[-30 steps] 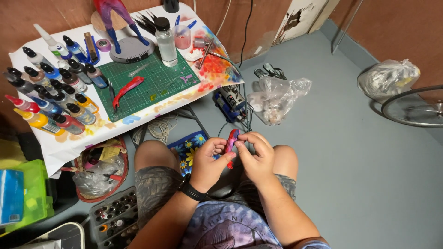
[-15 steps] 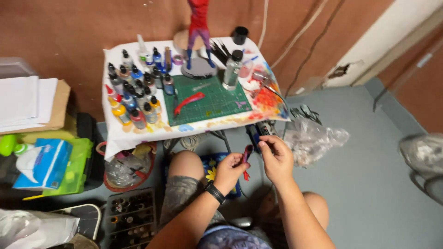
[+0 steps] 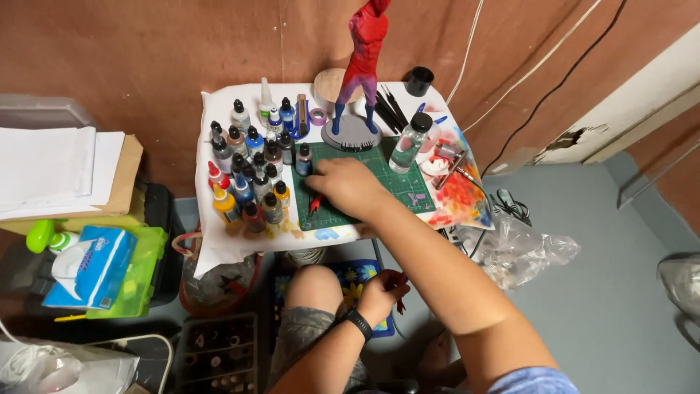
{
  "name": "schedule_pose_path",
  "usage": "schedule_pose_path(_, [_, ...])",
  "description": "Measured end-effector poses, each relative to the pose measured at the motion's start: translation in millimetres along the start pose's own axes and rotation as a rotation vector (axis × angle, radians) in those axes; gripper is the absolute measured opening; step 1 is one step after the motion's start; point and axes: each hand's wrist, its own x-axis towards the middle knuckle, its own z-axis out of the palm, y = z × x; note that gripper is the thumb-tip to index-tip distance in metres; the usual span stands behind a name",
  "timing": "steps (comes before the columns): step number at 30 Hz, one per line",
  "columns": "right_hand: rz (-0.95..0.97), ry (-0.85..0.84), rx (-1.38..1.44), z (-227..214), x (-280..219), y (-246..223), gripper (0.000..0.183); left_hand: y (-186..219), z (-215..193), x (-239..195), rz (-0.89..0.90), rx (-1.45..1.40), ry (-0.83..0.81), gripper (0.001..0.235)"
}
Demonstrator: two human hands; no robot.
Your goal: A person uses a fine-tipped tool to apply masking or paint to a small component of a 3D-printed figure at a design station.
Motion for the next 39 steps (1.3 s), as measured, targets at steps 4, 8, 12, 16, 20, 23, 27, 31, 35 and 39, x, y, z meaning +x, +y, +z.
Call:
schedule_pose_path(4, [-0.141, -0.389, -0.096, 27, 28, 17, 0.018, 3, -1, 5, -0.167, -0.292, 0.009, 0.011])
schedule_pose_path(8, [-0.101, -0.532, -0.018, 35, 34, 19, 0.019, 5, 0, 4, -0.154, -0.298, -0.008, 0.011])
schedule_pose_path(12, [0.107, -0.606, 0.103, 34, 35, 23, 0.034, 6, 2, 3, -0.151, -0.278, -0.029, 0.012])
schedule_pose_path(16, [-0.279, -0.348, -0.072, 44, 17, 47, 0.013, -2, 9, 6, -0.147, -0.325, -0.041, 0.012])
schedule_pose_path(20, [-0.291, -0.245, -0.159, 41, 8, 62, 0.024, 13, 4, 1, -0.178, -0.263, -0.023, 0.011])
schedule_pose_path(23, [-0.285, -0.124, -0.174, 21, 0, 64, 0.024, 1, 6, 5, -0.196, -0.289, -0.003, 0.009])
schedule_pose_path(27, [-0.220, 0.123, -0.057, -56, -11, 43, 0.010, -34, 7, 18, -0.096, -0.110, 0.054, 0.014])
schedule_pose_path(31, [-0.001, 0.293, 0.060, -98, -77, 30, 0.020, -13, -6, 20, 0.086, -0.219, 0.059, 0.017])
schedule_pose_path(35, [0.640, 0.722, 0.545, -93, -175, 26, 0.010, 77, -33, 23, 0.451, -0.037, 0.146, 0.023])
schedule_pose_path(39, [0.875, 1.258, 1.053, -83, -253, 12, 0.018, 147, -41, 34, 0.627, 0.043, 0.171, 0.032])
